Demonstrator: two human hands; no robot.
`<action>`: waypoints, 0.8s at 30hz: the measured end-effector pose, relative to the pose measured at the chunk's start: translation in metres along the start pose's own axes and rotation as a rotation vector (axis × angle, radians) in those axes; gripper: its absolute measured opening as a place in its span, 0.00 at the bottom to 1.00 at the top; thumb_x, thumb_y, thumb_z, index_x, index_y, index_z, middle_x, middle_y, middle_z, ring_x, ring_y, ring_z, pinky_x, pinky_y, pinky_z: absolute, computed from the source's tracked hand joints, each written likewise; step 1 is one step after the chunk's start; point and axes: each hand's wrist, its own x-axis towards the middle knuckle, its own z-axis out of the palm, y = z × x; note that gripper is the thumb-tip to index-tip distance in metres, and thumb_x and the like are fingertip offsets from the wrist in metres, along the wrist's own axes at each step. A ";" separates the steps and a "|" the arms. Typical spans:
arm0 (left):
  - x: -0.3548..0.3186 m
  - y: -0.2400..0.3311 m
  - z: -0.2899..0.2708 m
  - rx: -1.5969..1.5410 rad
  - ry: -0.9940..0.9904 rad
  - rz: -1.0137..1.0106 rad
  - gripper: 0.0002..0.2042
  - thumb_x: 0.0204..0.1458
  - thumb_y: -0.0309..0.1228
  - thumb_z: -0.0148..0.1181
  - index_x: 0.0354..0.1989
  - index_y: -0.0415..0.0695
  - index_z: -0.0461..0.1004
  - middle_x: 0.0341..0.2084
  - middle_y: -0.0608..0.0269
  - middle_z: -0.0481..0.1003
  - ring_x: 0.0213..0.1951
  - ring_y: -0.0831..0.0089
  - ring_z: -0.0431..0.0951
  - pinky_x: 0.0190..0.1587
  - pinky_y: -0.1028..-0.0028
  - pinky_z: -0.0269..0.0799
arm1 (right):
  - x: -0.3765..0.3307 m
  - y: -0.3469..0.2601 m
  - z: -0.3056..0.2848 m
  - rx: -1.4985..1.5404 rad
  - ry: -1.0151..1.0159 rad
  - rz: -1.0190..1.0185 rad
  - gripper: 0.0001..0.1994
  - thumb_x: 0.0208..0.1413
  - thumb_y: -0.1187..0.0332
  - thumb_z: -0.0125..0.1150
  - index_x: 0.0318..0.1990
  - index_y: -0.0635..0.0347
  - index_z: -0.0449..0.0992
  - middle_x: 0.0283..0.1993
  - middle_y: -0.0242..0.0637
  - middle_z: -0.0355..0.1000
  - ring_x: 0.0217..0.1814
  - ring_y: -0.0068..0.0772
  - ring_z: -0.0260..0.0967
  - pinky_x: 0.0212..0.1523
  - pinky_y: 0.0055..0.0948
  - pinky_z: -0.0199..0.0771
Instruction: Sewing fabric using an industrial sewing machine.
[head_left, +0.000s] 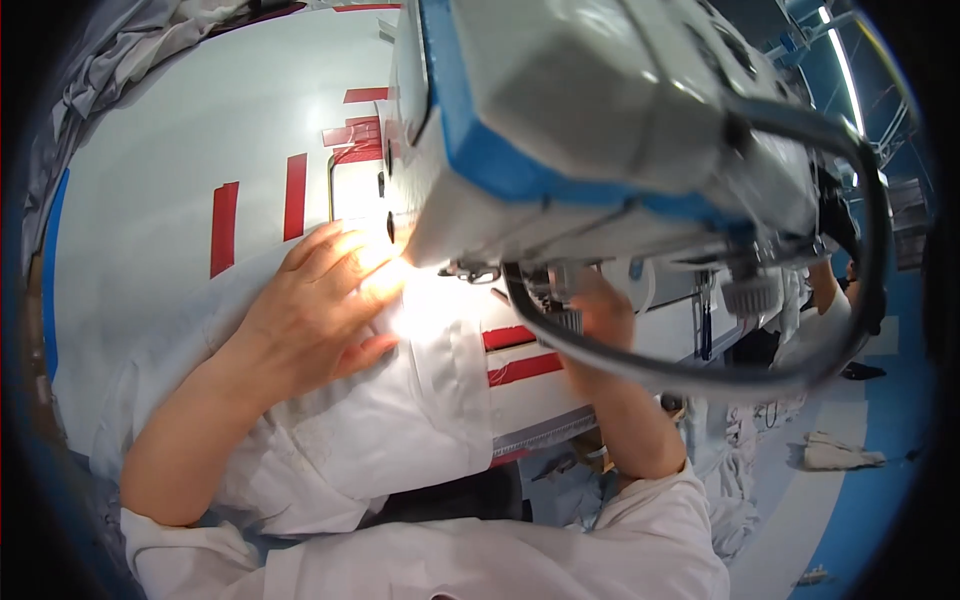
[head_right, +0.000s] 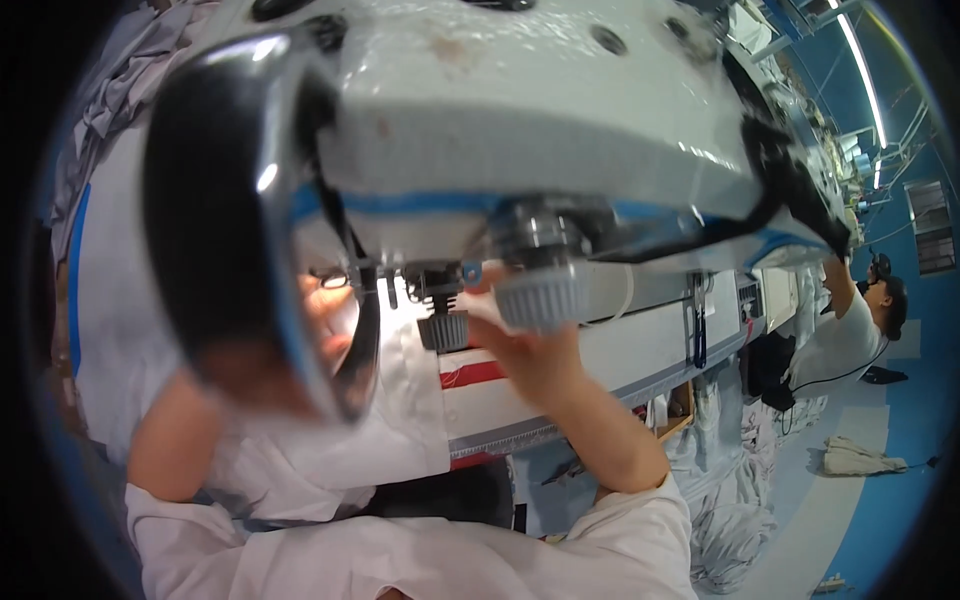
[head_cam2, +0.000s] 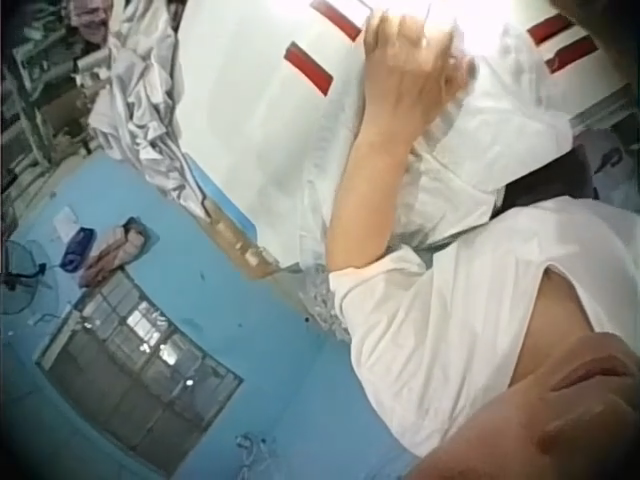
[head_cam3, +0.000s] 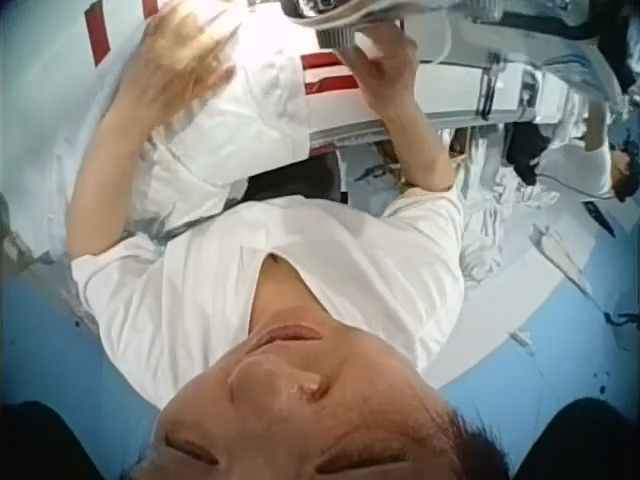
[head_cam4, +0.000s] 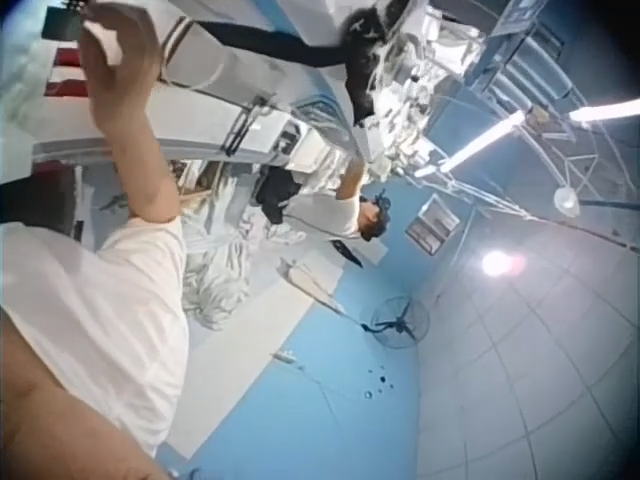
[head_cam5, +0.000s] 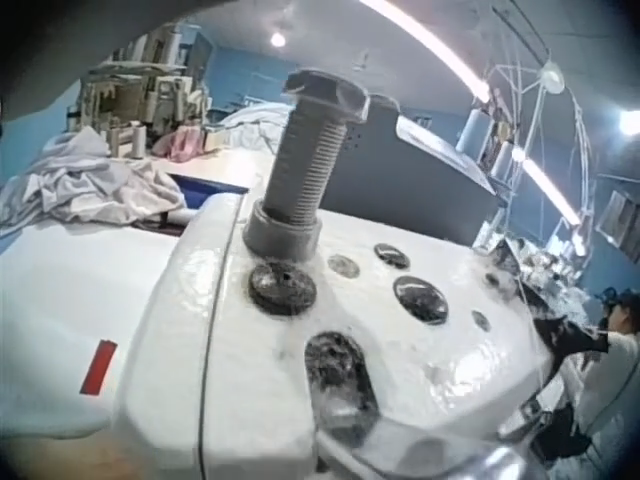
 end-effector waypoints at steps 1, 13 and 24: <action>-0.002 0.001 -0.002 0.039 0.011 0.029 0.18 0.41 0.31 0.60 0.44 0.46 0.71 0.48 0.66 0.69 0.51 0.67 0.66 0.60 0.65 0.58 | -0.032 -0.033 -0.004 -0.178 -0.031 -0.164 0.13 0.53 0.64 0.58 0.45 0.56 0.77 0.38 0.36 0.77 0.40 0.36 0.75 0.40 0.29 0.75; -0.019 0.071 -0.002 -0.123 -0.014 0.025 0.04 0.41 0.25 0.57 0.25 0.45 0.68 0.31 0.66 0.72 0.44 0.69 0.73 0.60 0.63 0.61 | -0.162 -0.007 0.103 0.600 -0.602 0.215 0.13 0.53 0.70 0.62 0.43 0.67 0.75 0.41 0.38 0.75 0.45 0.25 0.70 0.47 0.25 0.68; -0.041 0.215 -0.009 -0.165 -0.267 -0.411 0.13 0.49 0.40 0.58 0.20 0.46 0.67 0.10 0.64 0.63 0.13 0.67 0.69 0.18 0.72 0.65 | -0.227 -0.047 0.105 0.373 -0.496 0.036 0.06 0.54 0.70 0.55 0.30 0.62 0.76 0.22 0.44 0.71 0.23 0.47 0.70 0.26 0.35 0.70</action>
